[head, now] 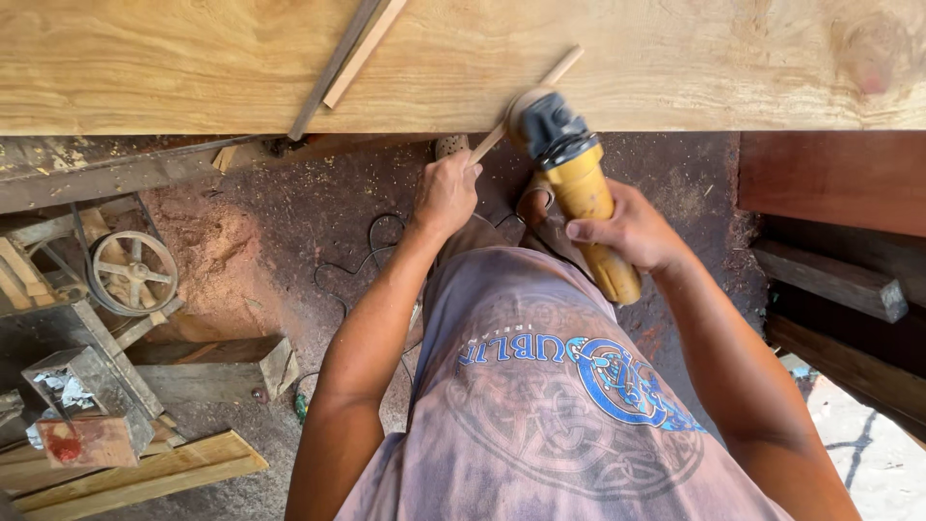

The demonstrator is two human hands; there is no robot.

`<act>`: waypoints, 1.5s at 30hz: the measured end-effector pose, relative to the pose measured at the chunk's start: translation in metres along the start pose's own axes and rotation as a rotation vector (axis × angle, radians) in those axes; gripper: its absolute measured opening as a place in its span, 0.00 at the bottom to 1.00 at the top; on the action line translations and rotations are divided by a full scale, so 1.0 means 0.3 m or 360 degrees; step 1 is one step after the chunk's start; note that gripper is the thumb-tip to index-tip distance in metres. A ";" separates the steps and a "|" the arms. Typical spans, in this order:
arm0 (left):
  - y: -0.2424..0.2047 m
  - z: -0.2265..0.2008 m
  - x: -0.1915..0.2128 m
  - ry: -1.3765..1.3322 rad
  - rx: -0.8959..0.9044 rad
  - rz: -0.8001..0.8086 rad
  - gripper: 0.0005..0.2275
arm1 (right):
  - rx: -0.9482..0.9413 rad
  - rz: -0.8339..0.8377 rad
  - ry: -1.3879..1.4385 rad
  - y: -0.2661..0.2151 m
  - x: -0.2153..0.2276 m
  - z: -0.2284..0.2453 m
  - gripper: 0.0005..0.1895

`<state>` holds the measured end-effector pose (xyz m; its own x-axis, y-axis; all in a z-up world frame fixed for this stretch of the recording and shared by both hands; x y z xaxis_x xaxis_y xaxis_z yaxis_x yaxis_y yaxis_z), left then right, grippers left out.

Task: The person uses a handheld angle grinder with a sanding disc to smooth the surface of a long wooden plank on a workbench. They hold the plank with one hand and move the grinder along its length, generating sawdust. The person briefly pauses to reposition the plank and then resumes sanding.

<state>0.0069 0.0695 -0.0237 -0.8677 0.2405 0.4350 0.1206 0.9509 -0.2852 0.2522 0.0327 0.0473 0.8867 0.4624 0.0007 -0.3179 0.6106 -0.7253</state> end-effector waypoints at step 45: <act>-0.022 -0.027 0.000 0.0297 -0.0259 -0.0116 0.12 | -0.0129 -0.0080 0.0163 0.022 0.031 -0.013 0.28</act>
<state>0.0100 0.0649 -0.0147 -0.7747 0.1878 0.6039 0.1501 0.9822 -0.1129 0.2597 0.0386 0.0399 0.9316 0.3623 -0.0288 -0.2478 0.5753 -0.7795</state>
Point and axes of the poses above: each hand's wrist, its own y-axis towards the middle knuckle, its own x-axis out of the back of the hand, z = x × y, the point moved 7 cm from there along y, towards the middle knuckle, and after that the axes turned 6 degrees about -y, right-handed, at the moved point
